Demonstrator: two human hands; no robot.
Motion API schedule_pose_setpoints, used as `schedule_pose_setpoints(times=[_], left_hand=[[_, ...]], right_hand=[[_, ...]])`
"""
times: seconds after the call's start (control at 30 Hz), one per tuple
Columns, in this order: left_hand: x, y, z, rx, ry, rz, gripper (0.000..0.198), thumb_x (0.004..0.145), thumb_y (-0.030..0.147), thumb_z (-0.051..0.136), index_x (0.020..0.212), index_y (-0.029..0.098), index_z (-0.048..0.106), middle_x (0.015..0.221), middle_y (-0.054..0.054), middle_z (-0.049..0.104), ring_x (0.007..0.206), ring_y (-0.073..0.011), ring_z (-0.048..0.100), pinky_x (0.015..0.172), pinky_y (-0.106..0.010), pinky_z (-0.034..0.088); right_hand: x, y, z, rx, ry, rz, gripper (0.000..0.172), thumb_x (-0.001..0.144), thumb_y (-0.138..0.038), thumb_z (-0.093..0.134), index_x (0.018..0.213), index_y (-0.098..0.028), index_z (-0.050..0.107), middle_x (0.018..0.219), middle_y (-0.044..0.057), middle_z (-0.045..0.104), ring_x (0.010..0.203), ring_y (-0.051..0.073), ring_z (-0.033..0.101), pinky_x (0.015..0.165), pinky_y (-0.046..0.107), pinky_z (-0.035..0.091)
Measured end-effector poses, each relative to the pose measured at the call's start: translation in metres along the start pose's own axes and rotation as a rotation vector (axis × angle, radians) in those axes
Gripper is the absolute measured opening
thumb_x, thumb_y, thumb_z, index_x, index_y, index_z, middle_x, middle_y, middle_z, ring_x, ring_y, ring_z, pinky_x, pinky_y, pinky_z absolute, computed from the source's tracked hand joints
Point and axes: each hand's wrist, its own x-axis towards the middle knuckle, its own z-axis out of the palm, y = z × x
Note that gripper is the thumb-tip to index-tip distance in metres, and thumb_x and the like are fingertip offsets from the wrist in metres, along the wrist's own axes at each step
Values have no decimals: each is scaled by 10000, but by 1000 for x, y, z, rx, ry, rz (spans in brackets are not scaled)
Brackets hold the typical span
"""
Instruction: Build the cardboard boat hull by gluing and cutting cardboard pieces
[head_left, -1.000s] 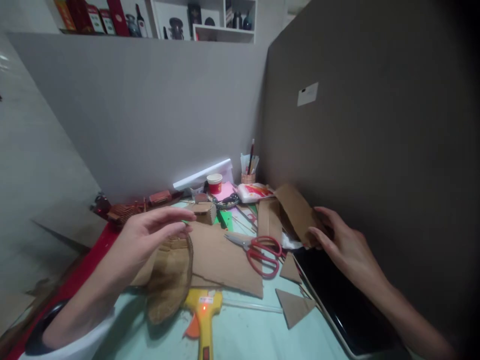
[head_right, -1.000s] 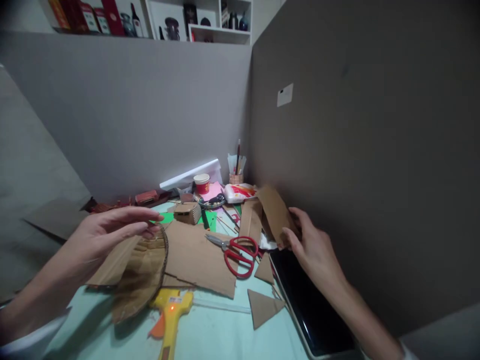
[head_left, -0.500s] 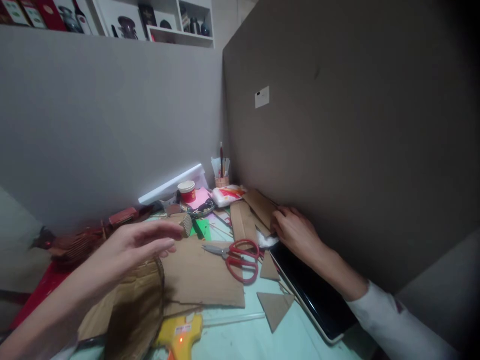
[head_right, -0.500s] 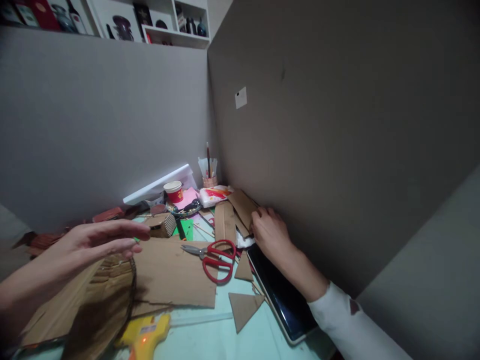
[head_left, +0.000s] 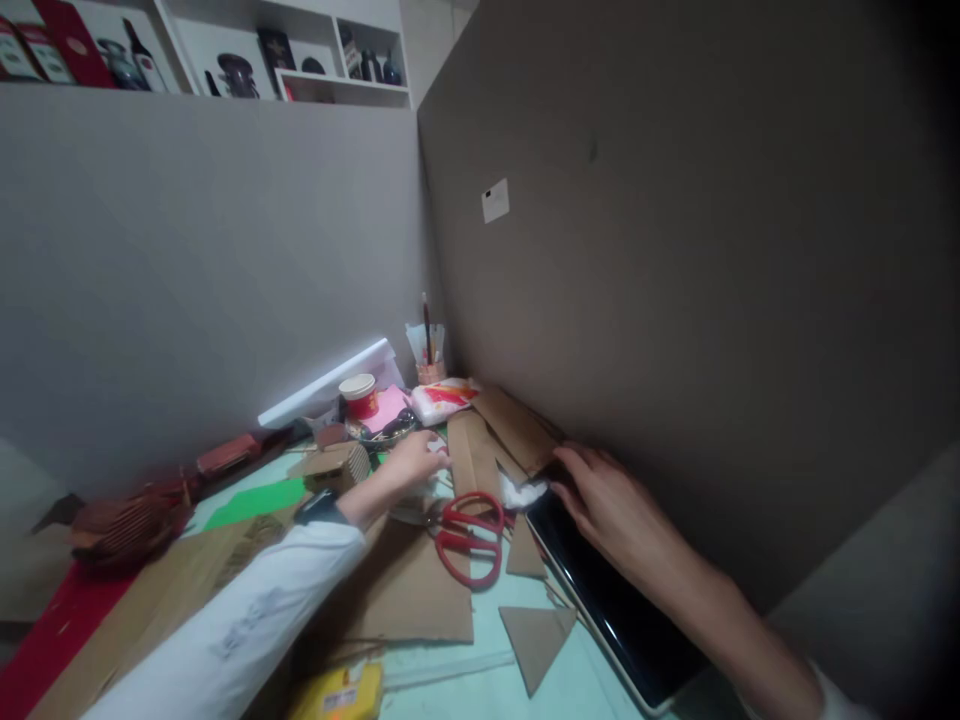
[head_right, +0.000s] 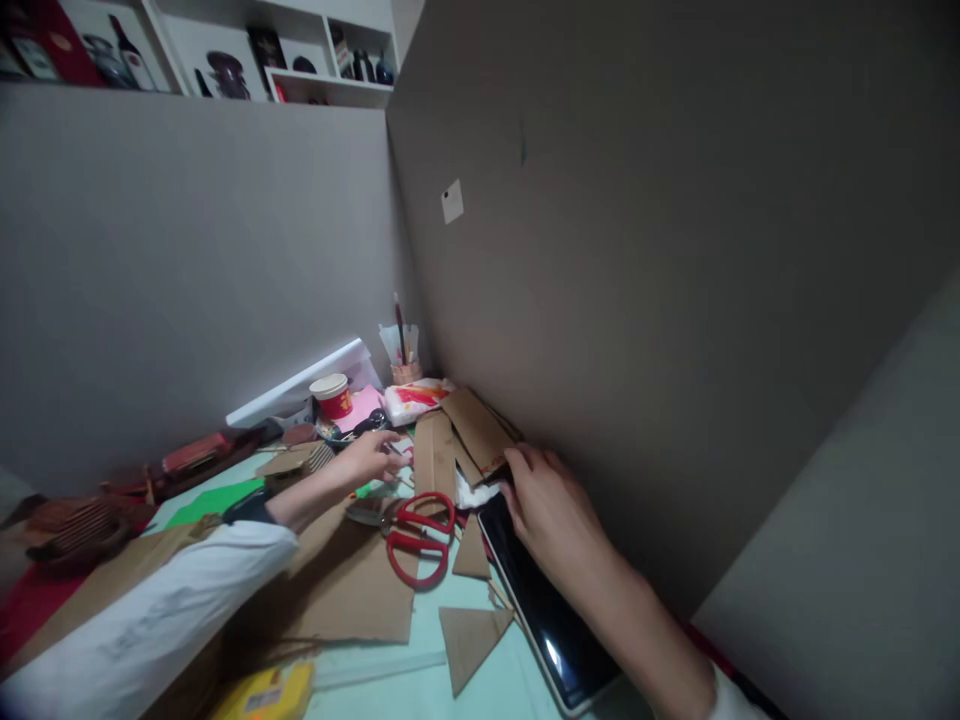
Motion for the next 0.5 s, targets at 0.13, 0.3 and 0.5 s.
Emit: schedule_pose_setpoints(times=[0.13, 0.3, 0.5], left_hand=[[29, -8, 26, 33, 11, -39, 359, 931, 329, 634, 1253, 176, 595, 1241, -101, 634, 1023, -243, 656, 847, -452, 571], [37, -8, 35, 5, 65, -84, 370, 932, 331, 632, 1266, 178, 586, 1242, -102, 632, 1018, -242, 657, 842, -451, 573], [36, -3, 33, -149, 95, -103, 358, 934, 335, 630, 1252, 174, 594, 1236, -102, 634, 1010, -238, 658, 832, -443, 576]], right_hand=[[-42, 7, 6, 38, 60, 15, 400, 982, -282, 536, 1343, -116, 500, 1154, 168, 705, 998, 300, 713, 821, 411, 608], [-79, 5, 19, 23, 168, -47, 630, 893, -395, 647, 1417, -139, 408, 1180, 199, 729, 946, 325, 759, 726, 407, 657], [-100, -3, 29, -45, 202, -52, 852, 824, -399, 641, 1544, -149, 260, 1322, 255, 648, 927, 380, 748, 690, 482, 656]])
